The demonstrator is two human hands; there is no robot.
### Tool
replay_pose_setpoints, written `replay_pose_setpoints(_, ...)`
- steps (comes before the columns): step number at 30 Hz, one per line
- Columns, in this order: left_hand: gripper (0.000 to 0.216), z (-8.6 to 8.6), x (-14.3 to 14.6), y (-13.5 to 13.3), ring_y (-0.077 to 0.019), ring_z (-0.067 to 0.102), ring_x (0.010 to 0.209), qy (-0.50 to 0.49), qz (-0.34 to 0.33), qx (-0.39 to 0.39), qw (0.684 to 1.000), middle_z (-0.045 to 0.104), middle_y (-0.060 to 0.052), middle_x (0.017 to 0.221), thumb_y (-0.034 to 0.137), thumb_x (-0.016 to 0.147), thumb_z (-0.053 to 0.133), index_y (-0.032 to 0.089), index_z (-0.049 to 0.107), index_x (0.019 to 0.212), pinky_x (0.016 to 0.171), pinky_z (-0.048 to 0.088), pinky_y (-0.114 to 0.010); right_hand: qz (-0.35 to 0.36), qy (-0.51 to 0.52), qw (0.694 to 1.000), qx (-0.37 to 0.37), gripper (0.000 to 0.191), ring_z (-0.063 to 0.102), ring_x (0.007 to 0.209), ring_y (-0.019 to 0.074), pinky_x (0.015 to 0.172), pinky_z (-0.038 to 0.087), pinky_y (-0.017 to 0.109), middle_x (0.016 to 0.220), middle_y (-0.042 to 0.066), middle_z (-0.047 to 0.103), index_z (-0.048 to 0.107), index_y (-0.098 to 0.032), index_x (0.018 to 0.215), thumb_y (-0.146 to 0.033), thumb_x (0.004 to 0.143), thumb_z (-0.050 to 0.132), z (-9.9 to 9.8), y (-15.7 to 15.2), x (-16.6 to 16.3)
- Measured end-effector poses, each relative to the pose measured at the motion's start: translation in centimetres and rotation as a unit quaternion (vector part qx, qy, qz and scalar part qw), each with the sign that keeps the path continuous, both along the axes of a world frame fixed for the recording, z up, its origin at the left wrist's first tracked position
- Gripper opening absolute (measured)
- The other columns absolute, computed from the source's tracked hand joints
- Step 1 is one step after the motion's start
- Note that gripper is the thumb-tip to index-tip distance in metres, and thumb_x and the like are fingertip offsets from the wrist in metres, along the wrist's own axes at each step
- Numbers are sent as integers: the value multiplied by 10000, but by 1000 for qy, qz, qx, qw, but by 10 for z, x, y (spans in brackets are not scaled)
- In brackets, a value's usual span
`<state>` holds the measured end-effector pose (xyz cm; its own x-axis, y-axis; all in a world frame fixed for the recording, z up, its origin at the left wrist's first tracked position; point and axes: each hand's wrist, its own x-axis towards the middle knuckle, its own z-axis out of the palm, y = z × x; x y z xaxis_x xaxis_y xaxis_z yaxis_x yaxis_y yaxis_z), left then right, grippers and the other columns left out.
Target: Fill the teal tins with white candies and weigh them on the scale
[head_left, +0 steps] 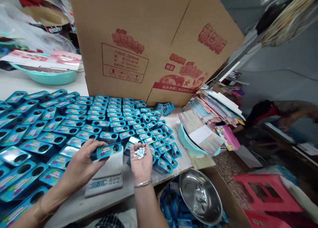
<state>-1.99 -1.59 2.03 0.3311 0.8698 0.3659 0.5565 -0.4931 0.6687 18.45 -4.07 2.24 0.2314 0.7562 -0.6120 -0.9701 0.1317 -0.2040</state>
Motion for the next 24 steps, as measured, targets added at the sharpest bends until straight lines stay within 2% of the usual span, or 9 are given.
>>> replay_pose_setpoints(3,336,38,5,1,-212,606,999,28,-57,54,997,605,-30,1087,349,864,603,302,610,1197,845,508,-314,23,4,1000,-7,267,692,687,116,777,587,316,674,-22,683,561,-206,747,-329,966,470,1,8,-15)
replay_pose_setpoints(6,441,57,16,8,-225,600,1005,123,-112,98,981,608,-41,1109,189,815,535,308,627,1230,850,503,-336,36,27,999,-13,253,692,688,114,725,574,271,684,-12,690,552,-203,738,-304,961,487,1,18,-29)
replay_pose_setpoints(10,457,56,28,18,-220,617,924,209,-133,88,965,625,-57,1040,119,774,481,272,680,1156,794,507,-337,27,63,998,-17,269,680,660,114,722,571,260,662,-6,675,535,-201,717,-287,965,477,-1,26,-40)
replay_pose_setpoints(14,466,55,32,18,-233,613,978,194,-123,99,968,619,-53,1119,180,785,502,296,657,1208,844,504,-347,33,86,995,-26,264,676,642,120,675,571,260,659,-2,665,543,-196,721,-295,961,494,-2,28,-41)
replay_pose_setpoints(19,491,54,33,19,-243,615,902,236,-117,70,962,627,-65,1017,160,759,477,302,673,1187,765,506,-371,23,93,995,-13,284,674,632,112,709,579,260,638,-10,659,541,-203,708,-299,969,485,-5,28,-41)
replay_pose_setpoints(24,402,55,28,20,-238,636,953,183,-110,41,976,631,-50,1088,230,782,524,296,670,1151,812,518,-351,38,94,995,-20,233,691,676,130,690,582,287,680,-7,682,550,-208,744,-303,953,512,-4,26,-39)
